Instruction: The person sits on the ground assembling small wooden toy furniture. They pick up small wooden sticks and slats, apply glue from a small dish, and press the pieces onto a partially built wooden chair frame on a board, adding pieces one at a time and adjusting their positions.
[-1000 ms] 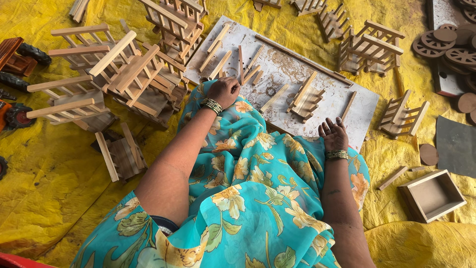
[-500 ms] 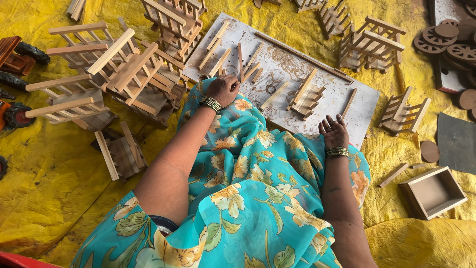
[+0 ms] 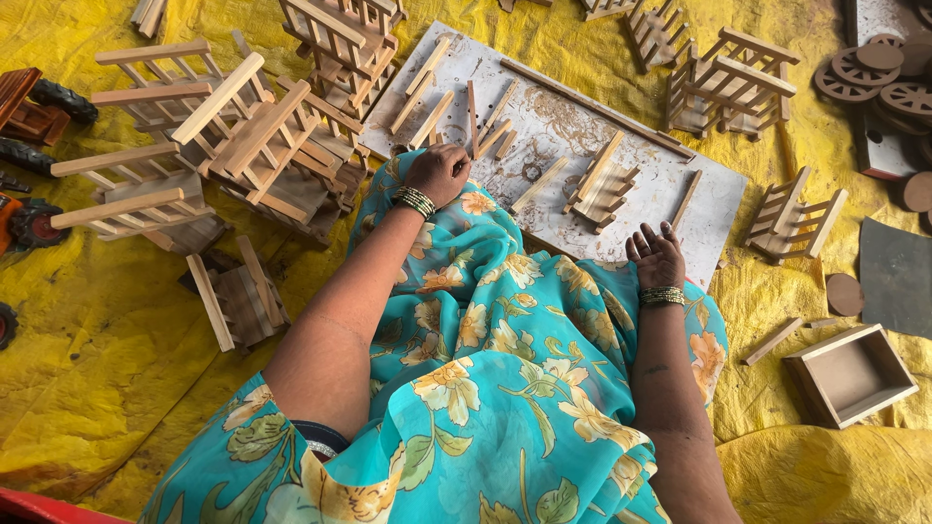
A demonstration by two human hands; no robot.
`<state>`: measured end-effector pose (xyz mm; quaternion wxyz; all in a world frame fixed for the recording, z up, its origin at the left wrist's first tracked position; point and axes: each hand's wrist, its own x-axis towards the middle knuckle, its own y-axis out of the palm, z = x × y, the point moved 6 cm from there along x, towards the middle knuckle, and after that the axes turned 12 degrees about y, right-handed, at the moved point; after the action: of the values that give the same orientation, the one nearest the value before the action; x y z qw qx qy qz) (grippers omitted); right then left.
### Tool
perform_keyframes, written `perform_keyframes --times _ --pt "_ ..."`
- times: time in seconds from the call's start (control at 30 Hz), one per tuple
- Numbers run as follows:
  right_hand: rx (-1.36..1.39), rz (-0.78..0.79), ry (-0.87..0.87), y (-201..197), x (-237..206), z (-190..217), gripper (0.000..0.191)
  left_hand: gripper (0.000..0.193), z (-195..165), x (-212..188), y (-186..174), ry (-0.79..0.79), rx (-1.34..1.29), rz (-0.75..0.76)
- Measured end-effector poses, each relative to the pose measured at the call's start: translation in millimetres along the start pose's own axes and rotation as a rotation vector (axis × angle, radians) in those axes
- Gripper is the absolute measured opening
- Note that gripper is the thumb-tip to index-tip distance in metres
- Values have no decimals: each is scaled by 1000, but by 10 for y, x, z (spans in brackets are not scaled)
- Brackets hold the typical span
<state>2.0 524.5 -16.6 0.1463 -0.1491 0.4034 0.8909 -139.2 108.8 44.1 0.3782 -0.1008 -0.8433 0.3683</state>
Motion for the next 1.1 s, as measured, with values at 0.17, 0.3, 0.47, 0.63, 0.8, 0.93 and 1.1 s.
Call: perform_keyframes --times 0.17,0.3,0.47,0.63,0.8,0.93,1.1 --pt "-3 -11 -4 -25 -2 -7 29 19 -8 -11 -6 32 3 -24" --pt "0 -1 -5 -26 -3 -10 28 25 -19 -16 -29 63 -19 -51" --pt "-11 -16 -2 -26 1 -3 28 29 -4 -12 -23 25 -39 -25" --pt "-9 0 0 -28 -6 -5 28 30 -20 -13 -21 56 -28 -38" --pt "-2 -2 2 -29 -17 -9 28 31 -32 -11 -19 80 -30 -57" --pt "0 -9 2 -17 -18 -12 28 31 -20 -7 -13 63 -29 -34" --pt "5 -13 1 -16 -29 -27 28 31 -25 -6 -13 69 -27 -31"
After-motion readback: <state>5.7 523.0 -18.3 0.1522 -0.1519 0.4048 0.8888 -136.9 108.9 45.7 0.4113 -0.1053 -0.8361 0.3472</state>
